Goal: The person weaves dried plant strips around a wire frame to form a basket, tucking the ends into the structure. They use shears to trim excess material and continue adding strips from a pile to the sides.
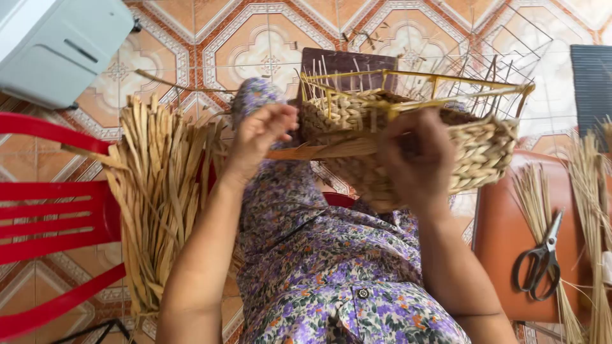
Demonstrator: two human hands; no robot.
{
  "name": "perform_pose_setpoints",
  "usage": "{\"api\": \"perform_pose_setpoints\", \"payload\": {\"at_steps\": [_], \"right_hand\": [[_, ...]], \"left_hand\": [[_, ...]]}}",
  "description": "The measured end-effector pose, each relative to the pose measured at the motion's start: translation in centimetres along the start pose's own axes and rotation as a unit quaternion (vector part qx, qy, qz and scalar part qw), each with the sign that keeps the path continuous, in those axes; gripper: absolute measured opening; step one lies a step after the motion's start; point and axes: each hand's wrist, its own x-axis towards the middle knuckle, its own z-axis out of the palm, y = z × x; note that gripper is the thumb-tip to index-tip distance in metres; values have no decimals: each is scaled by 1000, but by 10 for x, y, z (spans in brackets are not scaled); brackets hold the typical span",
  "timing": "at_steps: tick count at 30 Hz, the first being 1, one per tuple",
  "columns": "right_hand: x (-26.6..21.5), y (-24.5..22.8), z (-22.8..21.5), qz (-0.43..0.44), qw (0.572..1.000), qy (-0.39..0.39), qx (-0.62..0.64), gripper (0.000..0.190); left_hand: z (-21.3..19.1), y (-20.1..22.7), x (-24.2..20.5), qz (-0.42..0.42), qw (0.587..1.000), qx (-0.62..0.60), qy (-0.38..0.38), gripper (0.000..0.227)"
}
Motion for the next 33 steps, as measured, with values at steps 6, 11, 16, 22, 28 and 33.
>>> {"api": "perform_pose_setpoints", "payload": {"at_steps": [6, 11, 16, 22, 28, 33], "right_hand": [[6, 48, -101, 12, 960, 72, 271, 19], [10, 103, -105, 78, 918, 93, 377, 11], [-21, 177, -102, 187, 918, 96, 337, 17], [-29, 160, -111, 207, 965, 34, 159, 25], [-1, 118, -106, 33, 968, -77, -236, 21], [3, 109, -91, -75, 932, -30, -354, 16]], "left_hand": [[-69, -99, 35, 79, 993, 0, 89, 58], [-51, -44, 9, -44, 992, 3, 118, 75], [-38, -62, -16, -135, 975, -74, 162, 77], [-4, -47, -32, 52, 974, 166, 147, 65], [47, 9, -15, 288, 795, 472, 248, 35], [100, 12, 21, 252, 931, 228, -132, 17]]}}
